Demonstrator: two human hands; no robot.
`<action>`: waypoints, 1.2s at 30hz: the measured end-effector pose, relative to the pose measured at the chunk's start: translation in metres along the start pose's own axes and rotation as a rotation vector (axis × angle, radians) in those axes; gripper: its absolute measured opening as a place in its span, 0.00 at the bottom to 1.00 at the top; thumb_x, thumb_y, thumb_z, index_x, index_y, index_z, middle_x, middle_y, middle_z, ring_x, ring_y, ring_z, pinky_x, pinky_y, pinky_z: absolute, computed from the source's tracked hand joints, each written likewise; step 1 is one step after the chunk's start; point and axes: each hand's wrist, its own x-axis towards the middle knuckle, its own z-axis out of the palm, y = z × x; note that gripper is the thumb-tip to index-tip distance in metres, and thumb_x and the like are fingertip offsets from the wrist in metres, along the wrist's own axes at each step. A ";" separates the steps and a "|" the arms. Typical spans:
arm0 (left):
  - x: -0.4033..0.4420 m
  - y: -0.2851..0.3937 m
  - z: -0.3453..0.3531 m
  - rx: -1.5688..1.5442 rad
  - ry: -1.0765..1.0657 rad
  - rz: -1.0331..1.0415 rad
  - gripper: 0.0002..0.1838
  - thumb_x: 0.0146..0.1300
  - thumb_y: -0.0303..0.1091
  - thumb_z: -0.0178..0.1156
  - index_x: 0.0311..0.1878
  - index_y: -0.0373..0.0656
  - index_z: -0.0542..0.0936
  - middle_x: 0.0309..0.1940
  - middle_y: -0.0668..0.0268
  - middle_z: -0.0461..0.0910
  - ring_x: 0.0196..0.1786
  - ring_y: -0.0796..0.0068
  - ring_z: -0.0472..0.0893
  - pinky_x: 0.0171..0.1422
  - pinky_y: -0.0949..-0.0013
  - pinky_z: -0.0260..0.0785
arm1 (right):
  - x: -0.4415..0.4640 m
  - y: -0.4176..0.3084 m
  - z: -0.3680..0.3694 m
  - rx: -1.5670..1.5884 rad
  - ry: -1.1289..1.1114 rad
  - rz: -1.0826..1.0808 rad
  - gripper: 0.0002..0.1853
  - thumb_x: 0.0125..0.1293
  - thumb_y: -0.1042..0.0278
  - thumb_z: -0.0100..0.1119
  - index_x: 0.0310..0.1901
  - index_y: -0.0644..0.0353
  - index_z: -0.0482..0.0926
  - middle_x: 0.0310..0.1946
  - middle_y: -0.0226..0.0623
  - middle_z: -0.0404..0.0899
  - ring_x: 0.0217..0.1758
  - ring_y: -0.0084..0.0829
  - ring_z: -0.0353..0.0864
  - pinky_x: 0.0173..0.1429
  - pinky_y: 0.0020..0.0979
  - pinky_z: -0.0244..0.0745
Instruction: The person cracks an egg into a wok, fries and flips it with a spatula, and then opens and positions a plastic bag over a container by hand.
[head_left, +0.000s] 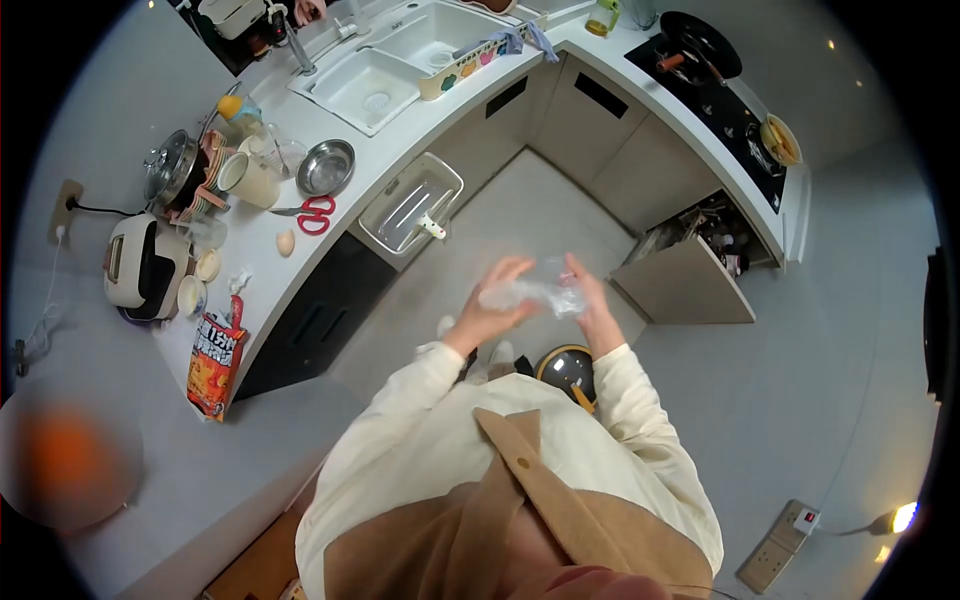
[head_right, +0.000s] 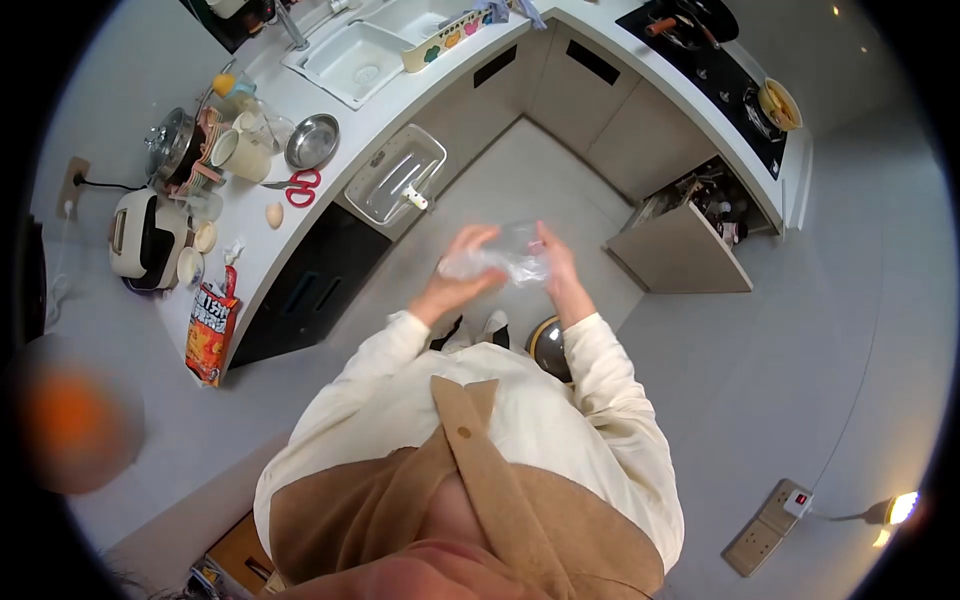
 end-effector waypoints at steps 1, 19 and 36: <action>0.007 -0.007 0.001 -0.109 0.036 -0.124 0.22 0.51 0.33 0.66 0.49 0.39 0.75 0.46 0.57 0.75 0.46 0.71 0.78 0.49 0.69 0.69 | 0.001 0.000 0.007 0.067 -0.077 0.054 0.12 0.66 0.57 0.54 0.32 0.57 0.73 0.22 0.29 0.73 0.26 0.23 0.74 0.30 0.27 0.73; 0.123 -0.035 -0.104 -0.878 -0.082 -0.280 0.30 0.47 0.17 0.48 0.58 0.32 0.64 0.55 0.51 0.70 0.60 0.58 0.71 0.65 0.61 0.62 | 0.002 -0.083 0.000 -0.571 -0.039 -0.356 0.19 0.58 0.48 0.61 0.33 0.58 0.77 0.19 0.25 0.73 0.24 0.19 0.73 0.32 0.22 0.68; 0.090 -0.047 -0.036 -0.497 0.049 -0.532 0.12 0.64 0.42 0.56 0.30 0.45 0.77 0.20 0.77 0.69 0.22 0.87 0.65 0.26 0.80 0.56 | 0.029 -0.121 -0.004 0.019 -0.035 -0.064 0.11 0.64 0.56 0.56 0.30 0.52 0.74 0.18 0.20 0.69 0.12 0.14 0.61 0.12 0.18 0.56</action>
